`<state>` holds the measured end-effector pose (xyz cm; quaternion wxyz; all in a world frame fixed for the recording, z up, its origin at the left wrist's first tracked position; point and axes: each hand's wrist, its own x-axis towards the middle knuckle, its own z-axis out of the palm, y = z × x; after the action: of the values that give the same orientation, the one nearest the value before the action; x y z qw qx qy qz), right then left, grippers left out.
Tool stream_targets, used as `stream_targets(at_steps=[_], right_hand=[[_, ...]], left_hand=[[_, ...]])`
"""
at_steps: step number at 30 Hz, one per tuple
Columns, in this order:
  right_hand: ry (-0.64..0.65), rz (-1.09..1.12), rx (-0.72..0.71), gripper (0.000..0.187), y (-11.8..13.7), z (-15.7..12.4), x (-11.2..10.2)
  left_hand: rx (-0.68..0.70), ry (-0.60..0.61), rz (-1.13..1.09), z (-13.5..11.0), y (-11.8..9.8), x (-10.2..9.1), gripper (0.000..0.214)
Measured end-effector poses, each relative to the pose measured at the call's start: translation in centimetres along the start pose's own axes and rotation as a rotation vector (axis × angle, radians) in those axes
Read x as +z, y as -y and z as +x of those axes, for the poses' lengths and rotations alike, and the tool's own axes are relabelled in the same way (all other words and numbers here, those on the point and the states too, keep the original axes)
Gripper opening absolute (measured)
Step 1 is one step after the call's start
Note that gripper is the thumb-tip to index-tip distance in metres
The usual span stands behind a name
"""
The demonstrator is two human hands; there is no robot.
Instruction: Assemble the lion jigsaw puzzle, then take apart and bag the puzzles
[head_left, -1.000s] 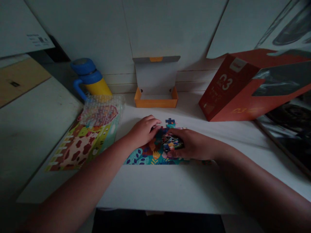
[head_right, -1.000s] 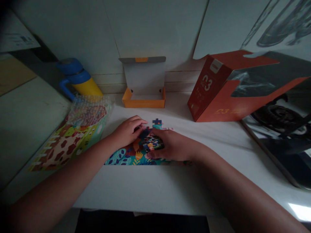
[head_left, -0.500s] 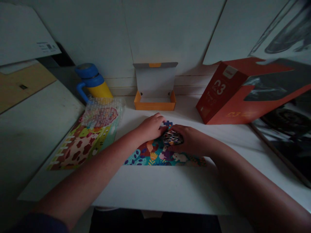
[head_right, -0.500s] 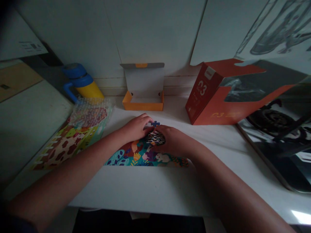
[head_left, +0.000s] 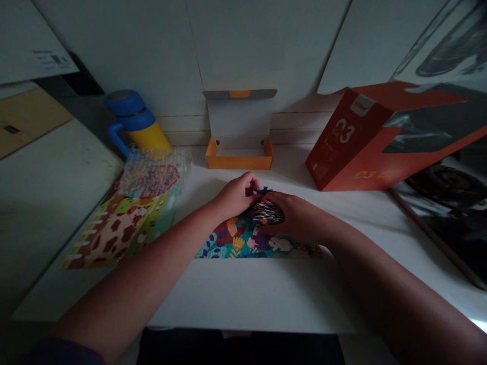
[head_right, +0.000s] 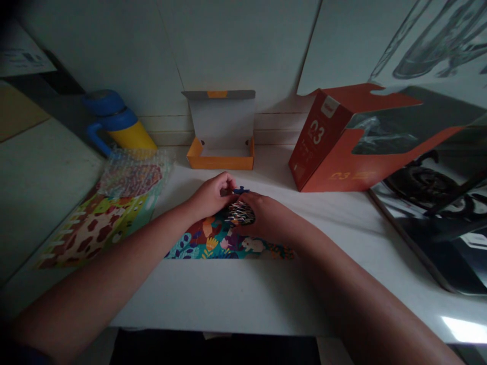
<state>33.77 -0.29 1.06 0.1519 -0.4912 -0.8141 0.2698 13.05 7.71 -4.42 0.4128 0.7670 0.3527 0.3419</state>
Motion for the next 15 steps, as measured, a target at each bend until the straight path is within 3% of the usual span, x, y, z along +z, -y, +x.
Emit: stream_targets(at_steps=[5, 9, 15], right_hand=[[-0.002, 0.016, -0.004, 0.049, -0.1, 0.1, 0.1], [-0.039, -0.018, 0.066, 0.047, -0.2, 0.3, 0.2], [-0.235, 0.021, 0.226, 0.073, -1.2, 0.4, 1.1]], left_hand=[[-0.044, -0.077, -0.147, 0.0, 0.1, -0.5, 0.028], [-0.043, -0.045, -0.116, -0.1, -0.3, -0.9, 0.022], [0.047, 0.049, 0.078, -0.6, -0.8, -1.0, 0.017]])
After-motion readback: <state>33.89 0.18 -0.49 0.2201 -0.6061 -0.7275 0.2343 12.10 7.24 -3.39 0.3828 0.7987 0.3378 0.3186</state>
